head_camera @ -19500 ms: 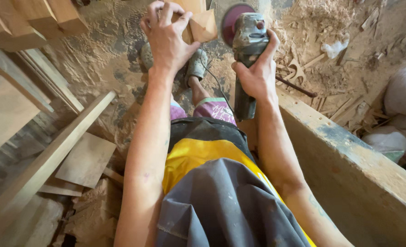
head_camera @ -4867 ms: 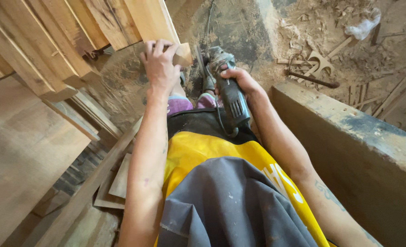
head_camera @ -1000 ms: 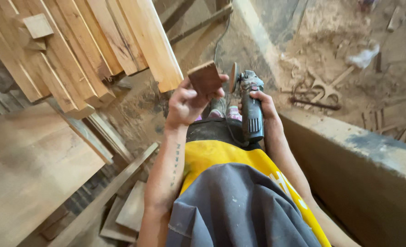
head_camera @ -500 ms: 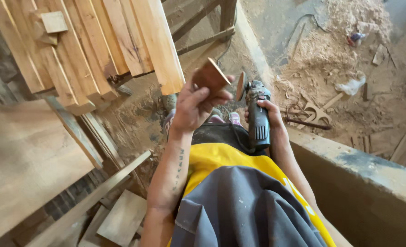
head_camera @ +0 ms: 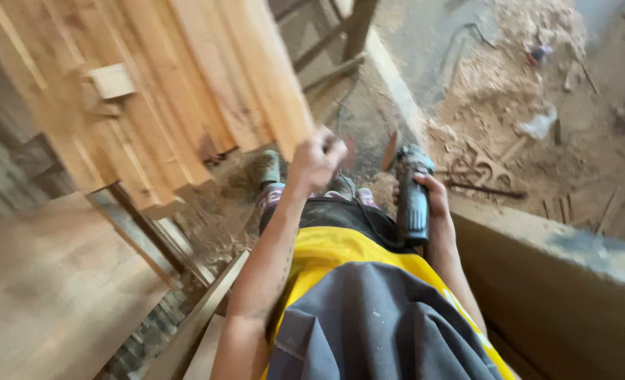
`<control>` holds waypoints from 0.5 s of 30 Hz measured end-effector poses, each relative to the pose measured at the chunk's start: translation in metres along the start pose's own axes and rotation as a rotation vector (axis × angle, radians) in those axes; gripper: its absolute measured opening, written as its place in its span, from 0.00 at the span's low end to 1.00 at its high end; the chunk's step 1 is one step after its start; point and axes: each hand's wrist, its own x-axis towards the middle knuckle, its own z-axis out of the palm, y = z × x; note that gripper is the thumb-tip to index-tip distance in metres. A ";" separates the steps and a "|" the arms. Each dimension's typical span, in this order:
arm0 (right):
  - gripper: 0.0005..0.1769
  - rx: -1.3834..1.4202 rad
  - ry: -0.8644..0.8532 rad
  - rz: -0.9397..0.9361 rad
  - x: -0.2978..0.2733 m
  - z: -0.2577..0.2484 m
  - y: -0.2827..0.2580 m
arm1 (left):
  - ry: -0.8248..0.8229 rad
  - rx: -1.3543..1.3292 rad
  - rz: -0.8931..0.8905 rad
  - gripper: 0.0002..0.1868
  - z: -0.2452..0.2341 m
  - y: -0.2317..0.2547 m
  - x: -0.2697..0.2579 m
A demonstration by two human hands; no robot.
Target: The person sands small wooden blocks using an angle grinder with a sanding disc while holding the blocks by hand. They rotate each block to sand multiple faces and edges while sitting at floor level.
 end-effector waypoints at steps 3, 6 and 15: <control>0.35 -0.014 0.088 -0.012 0.000 0.028 0.017 | -0.234 0.602 -0.106 0.19 -0.047 -0.041 0.032; 0.36 0.065 -0.053 -0.066 -0.006 0.059 0.033 | -0.142 0.845 0.095 0.23 -0.056 -0.040 0.092; 0.33 0.146 0.118 -0.165 -0.059 0.113 0.083 | -0.046 -0.310 0.217 0.23 -0.101 0.076 0.171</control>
